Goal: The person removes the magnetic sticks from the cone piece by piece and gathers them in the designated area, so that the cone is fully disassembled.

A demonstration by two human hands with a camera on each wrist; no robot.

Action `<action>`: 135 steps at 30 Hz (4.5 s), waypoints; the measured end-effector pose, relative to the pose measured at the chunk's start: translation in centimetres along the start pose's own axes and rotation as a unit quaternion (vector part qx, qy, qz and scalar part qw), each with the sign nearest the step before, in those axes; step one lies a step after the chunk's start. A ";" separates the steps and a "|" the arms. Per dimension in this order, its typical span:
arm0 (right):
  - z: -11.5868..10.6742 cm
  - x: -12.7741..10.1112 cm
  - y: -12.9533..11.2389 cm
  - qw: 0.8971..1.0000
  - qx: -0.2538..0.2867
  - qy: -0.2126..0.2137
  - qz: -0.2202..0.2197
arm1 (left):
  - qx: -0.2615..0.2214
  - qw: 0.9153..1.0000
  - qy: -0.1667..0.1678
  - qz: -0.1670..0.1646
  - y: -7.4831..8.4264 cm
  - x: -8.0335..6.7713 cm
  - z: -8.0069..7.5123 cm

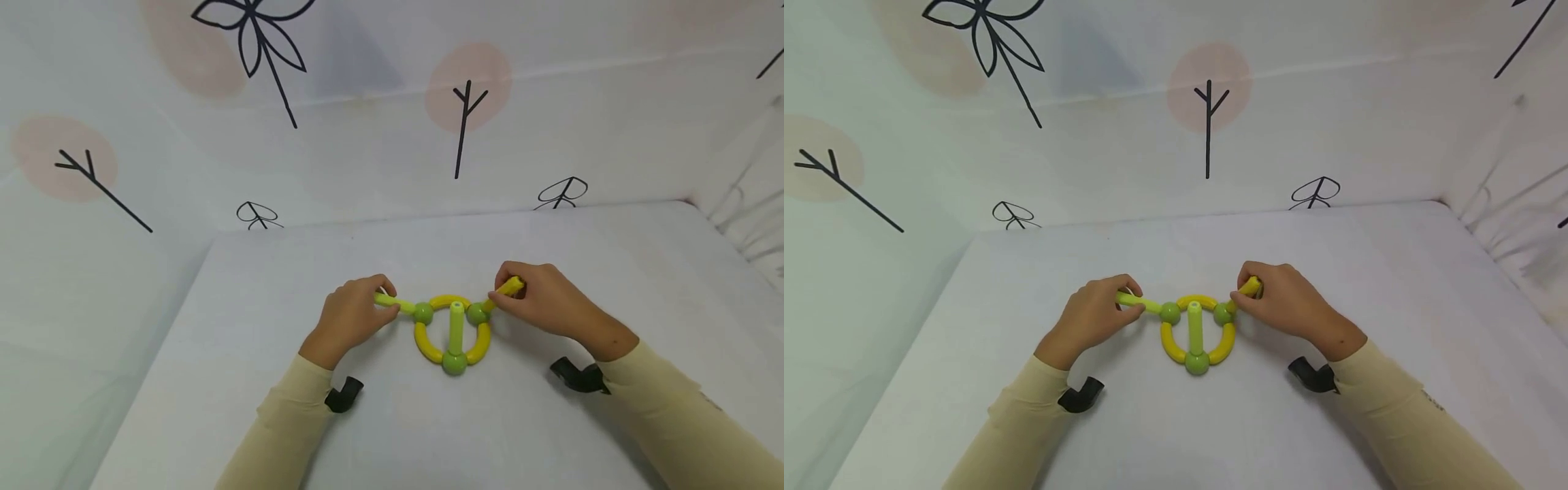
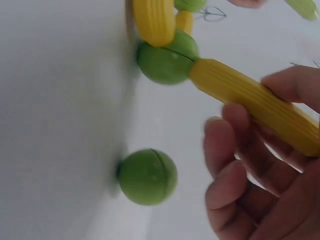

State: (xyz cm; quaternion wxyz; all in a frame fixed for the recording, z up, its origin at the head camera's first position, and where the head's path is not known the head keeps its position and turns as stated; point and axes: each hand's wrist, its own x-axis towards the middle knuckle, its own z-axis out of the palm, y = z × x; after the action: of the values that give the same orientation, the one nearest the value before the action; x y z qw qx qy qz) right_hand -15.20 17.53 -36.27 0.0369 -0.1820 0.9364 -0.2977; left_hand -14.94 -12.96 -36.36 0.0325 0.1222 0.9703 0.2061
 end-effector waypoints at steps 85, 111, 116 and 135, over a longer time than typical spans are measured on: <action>1.7 -0.7 -0.5 0.973 0.106 -0.181 -0.095 | -0.084 0.965 -0.199 0.150 2.6 -1.5 1.4; 3.3 -1.1 -2.3 0.960 0.192 -0.158 -0.133 | -0.054 0.966 -0.153 0.203 3.3 -1.3 4.8; 3.1 -1.1 -2.3 0.960 0.172 -0.153 -0.157 | -0.041 0.964 -0.146 0.217 3.5 -1.3 4.5; -3.1 -2.3 -2.0 0.965 0.228 0.077 -0.109 | -0.034 0.966 -0.169 0.192 3.8 -1.3 4.7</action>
State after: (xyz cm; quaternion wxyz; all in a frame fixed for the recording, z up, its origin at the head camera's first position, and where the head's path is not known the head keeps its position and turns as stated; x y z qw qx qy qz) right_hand -12.97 18.52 -32.65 -0.0278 -0.2458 0.8186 -0.5184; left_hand -12.33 -8.07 -39.06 0.1599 0.3377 0.9017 0.2176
